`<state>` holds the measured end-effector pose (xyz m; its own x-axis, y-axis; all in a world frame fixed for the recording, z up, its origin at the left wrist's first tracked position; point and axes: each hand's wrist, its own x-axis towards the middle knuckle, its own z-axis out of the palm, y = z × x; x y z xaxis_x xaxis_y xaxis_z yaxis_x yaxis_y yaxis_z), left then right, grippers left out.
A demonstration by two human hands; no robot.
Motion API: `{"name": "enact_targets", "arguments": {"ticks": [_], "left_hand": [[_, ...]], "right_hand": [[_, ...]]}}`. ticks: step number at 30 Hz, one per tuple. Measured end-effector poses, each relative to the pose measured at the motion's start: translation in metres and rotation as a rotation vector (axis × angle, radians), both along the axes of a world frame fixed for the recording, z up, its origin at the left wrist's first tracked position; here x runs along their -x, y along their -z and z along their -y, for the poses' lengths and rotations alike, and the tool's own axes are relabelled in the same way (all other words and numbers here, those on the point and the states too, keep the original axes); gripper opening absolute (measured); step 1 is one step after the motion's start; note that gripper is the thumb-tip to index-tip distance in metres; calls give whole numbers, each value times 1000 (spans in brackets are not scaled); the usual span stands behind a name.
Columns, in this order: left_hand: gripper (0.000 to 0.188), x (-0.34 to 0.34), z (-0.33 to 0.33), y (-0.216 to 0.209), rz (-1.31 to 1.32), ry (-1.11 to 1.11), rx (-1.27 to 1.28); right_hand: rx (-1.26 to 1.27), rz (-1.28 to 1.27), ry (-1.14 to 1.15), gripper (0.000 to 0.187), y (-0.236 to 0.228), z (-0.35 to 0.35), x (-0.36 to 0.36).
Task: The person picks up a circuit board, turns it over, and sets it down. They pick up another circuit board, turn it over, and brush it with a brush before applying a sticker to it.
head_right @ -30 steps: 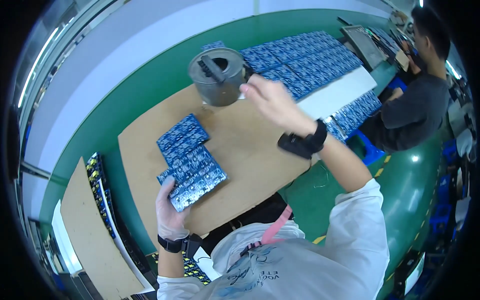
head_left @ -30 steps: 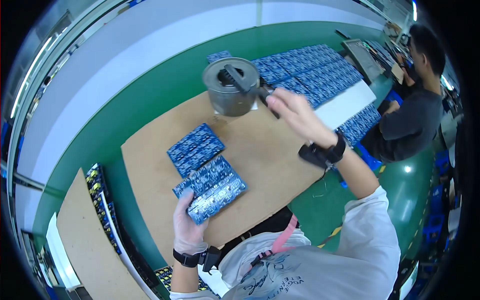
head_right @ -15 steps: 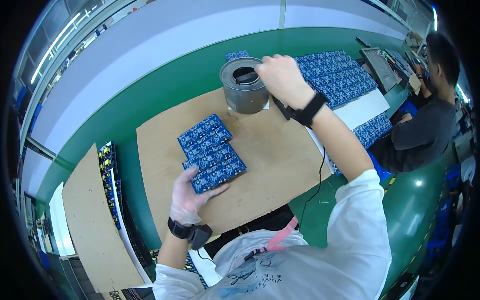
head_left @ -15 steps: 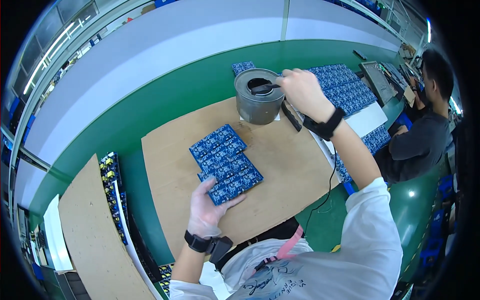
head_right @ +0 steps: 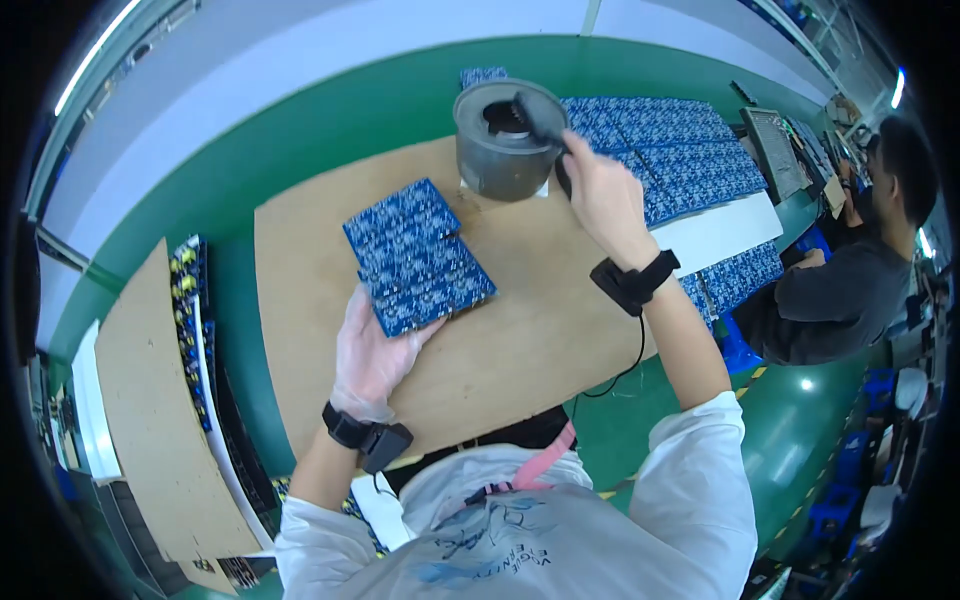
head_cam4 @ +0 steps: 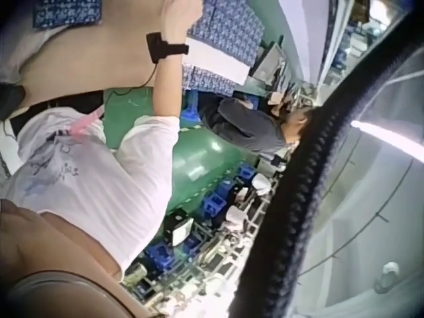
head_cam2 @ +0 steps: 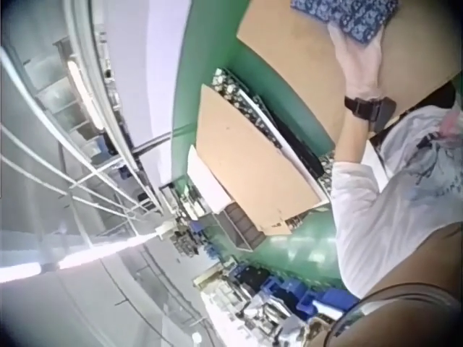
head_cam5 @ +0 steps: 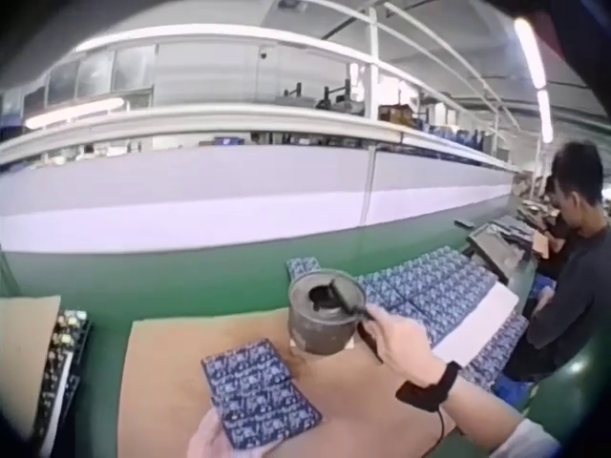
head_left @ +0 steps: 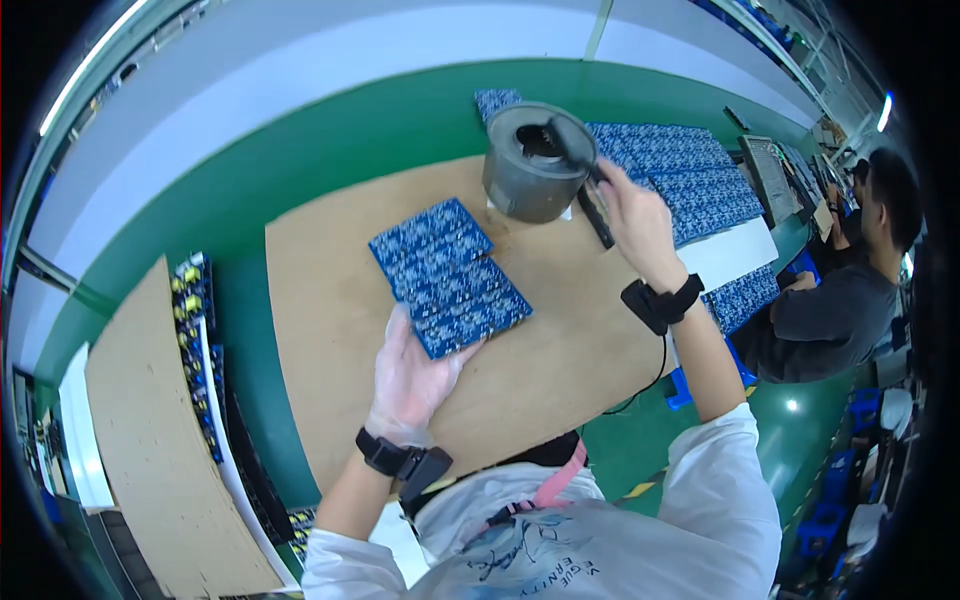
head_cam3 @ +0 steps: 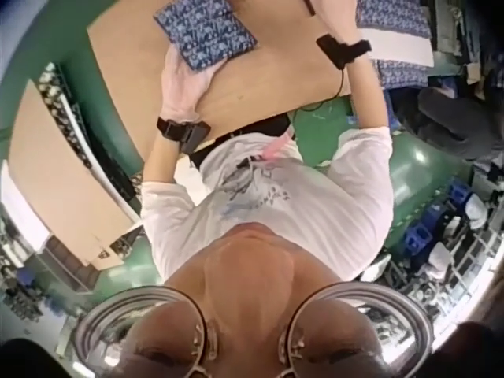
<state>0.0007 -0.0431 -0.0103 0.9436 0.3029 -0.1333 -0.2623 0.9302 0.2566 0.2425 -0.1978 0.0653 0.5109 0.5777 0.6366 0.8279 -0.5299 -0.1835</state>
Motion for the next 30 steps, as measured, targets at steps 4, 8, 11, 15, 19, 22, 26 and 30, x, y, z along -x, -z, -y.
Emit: {"name": "enact_targets", "arguments": {"ticks": [4,8,11,15,19,22,26,30], "left_hand": [[46,-1,5,4,8,-14,-1],[45,2,1,10,-6,0,20],[45,0,6,14,-47,-5,39],[45,2,8,15,-36,-20,18],[46,-2,10,15,-10,-1,-41],[47,1,17,8,-147,-14,-72],[48,-3,17,16,-114,-33,-98],[49,-3,15,14,-116,-13,-123]], "right_hand": [[-19,-171,-125,27,-9,2,30],[233,-339,-342,33,1,24,107],[454,-342,-381,38,11,21,140],[607,-336,-275,45,32,20,111],[379,-348,-311,48,29,15,104],[399,-310,-383,48,28,7,127],[448,-280,-345,50,47,4,106],[362,-310,-359,49,36,1,107]]}}
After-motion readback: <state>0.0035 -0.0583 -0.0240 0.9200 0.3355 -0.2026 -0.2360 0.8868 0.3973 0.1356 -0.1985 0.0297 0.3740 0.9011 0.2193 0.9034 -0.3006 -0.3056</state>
